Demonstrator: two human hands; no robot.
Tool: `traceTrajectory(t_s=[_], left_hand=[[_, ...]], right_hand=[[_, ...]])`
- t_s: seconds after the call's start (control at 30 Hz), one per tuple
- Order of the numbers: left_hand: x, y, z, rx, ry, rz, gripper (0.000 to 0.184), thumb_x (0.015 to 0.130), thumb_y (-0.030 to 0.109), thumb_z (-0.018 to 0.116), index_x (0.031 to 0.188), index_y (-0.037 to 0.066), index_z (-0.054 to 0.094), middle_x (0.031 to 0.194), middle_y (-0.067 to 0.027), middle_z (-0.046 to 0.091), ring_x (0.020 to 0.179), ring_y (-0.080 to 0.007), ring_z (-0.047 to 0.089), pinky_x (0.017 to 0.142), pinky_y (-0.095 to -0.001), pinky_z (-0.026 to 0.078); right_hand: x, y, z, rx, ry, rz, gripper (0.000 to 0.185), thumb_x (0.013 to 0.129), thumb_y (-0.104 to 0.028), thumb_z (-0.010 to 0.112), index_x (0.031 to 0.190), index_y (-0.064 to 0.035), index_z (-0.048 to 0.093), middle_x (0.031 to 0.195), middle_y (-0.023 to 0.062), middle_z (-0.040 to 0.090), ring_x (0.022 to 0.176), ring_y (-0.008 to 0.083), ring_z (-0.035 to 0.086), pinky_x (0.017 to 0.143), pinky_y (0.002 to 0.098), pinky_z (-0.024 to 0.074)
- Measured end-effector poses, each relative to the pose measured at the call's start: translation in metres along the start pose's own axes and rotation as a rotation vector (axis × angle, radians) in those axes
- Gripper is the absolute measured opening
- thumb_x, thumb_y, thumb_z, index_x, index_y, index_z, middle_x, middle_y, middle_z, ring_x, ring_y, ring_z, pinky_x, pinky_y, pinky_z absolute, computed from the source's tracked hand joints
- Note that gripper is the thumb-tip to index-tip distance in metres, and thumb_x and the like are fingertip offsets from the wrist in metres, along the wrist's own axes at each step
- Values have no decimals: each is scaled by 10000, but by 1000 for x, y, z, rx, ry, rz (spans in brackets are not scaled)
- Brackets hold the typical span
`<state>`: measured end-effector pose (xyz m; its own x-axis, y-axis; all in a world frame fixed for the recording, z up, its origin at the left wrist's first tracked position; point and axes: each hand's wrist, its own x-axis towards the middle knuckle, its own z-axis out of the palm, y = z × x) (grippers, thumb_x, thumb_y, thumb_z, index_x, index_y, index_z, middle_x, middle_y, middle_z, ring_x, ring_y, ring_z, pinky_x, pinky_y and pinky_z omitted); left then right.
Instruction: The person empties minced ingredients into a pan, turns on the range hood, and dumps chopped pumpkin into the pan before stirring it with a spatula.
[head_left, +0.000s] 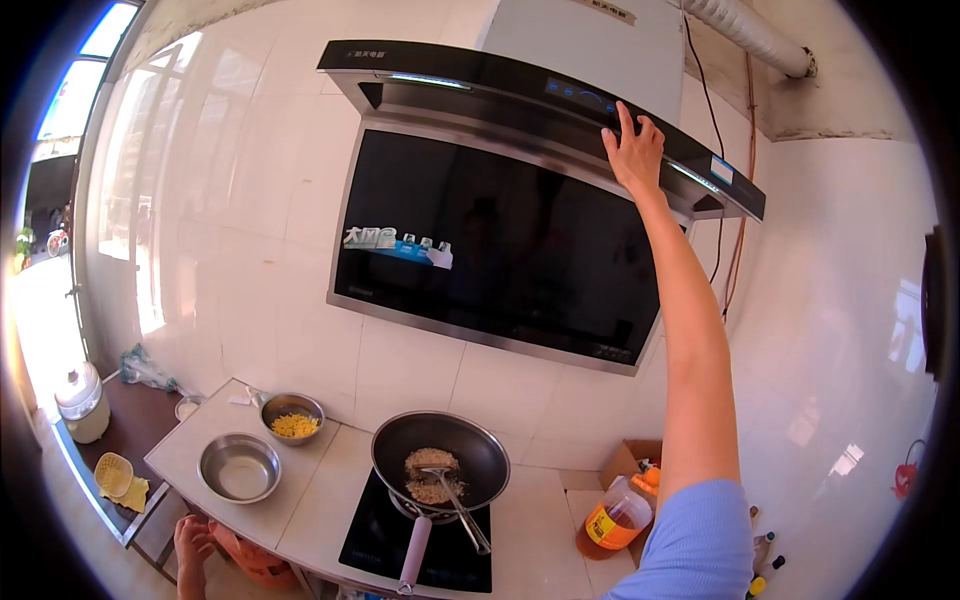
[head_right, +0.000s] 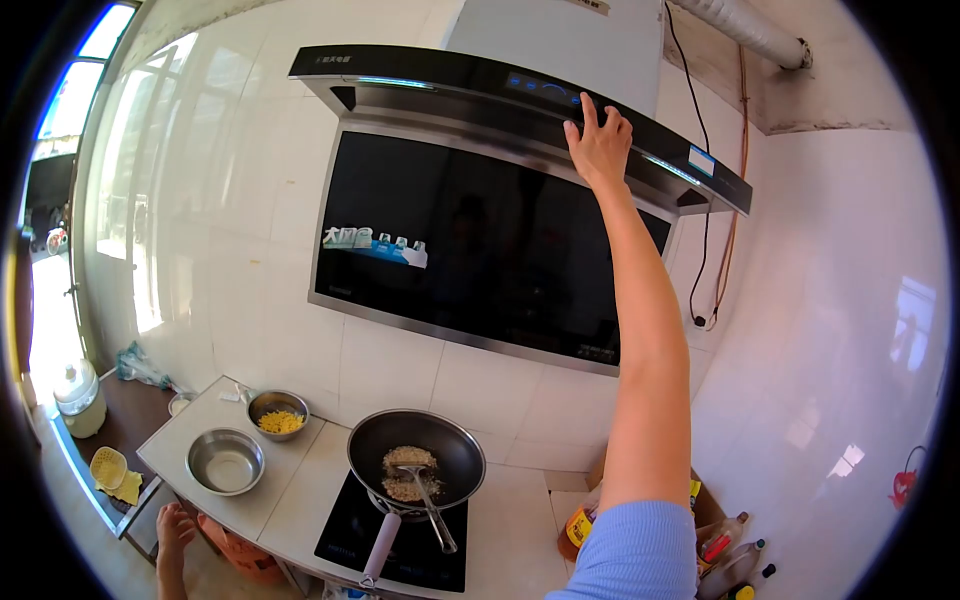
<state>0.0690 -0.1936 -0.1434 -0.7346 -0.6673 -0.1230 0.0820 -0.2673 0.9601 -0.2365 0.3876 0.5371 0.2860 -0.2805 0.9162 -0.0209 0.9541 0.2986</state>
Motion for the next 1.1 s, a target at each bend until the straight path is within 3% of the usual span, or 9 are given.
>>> traceTrajectory(t_s=[0.1, 0.33, 0.53, 0.63, 0.73, 0.83, 1.1], left_hand=[[-2, -8, -14, -3, 29, -26, 302, 829, 442, 470, 1016, 207, 502, 799, 24, 526, 634, -116, 528, 513, -256, 412], [-14, -20, -42, -41, 82, -56, 319, 854, 435, 448, 1063, 197, 486, 805, 19, 532, 641, -120, 533, 514, -252, 398], [0, -36, -54, -58, 90, -88, 308, 846, 423, 463, 1059, 201, 486, 786, 15, 529, 607, -127, 539, 465, -252, 397], [0, -40, -50, -64, 97, -75, 311, 838, 421, 472, 1056, 200, 485, 780, 12, 529, 611, -128, 544, 463, -255, 401], [2, -41, -47, -83, 91, -101, 315, 834, 421, 474, 1056, 198, 482, 780, 10, 531, 610, -129, 543, 464, -253, 403], [3, -43, -48, -96, 79, -112, 312, 835, 416, 470, 1056, 197, 480, 779, 9, 531, 608, -131, 541, 460, -250, 400], [5, -49, -48, -117, 41, -133, 296, 838, 409, 465, 1039, 193, 486, 777, 16, 539, 607, -129, 545, 455, -245, 398]], right_hand=[[7, -10, -11, -54, -97, 61, 510, 829, -346, 523, 1294, -188, 386, 1164, 191, 420, 1068, 370, 383, 931, 466, 330], [3, 26, 3, 107, -27, -73, 418, 822, -116, 516, 1234, -79, 453, 1136, 166, 436, 1059, 336, 393, 948, 426, 322], [5, 17, -6, 9, -86, -69, 411, 831, -139, 515, 1232, -73, 455, 1143, 173, 433, 1059, 327, 395, 934, 425, 343], [6, 18, -3, -35, -126, -85, 463, 844, -154, 507, 1285, -84, 386, 1169, 180, 423, 1073, 338, 387, 942, 427, 338], [5, 19, 0, 112, -72, 24, 519, 858, -164, 493, 1335, -101, 297, 1199, 178, 413, 1093, 354, 376, 954, 427, 331], [6, 24, -3, 82, -120, -36, 540, 868, -163, 479, 1353, -99, 249, 1216, 172, 409, 1108, 359, 373, 961, 424, 325], [5, 19, -9, 74, -104, -65, 542, 853, -142, 493, 1346, -103, 271, 1184, 160, 428, 1096, 342, 387, 963, 414, 315]])
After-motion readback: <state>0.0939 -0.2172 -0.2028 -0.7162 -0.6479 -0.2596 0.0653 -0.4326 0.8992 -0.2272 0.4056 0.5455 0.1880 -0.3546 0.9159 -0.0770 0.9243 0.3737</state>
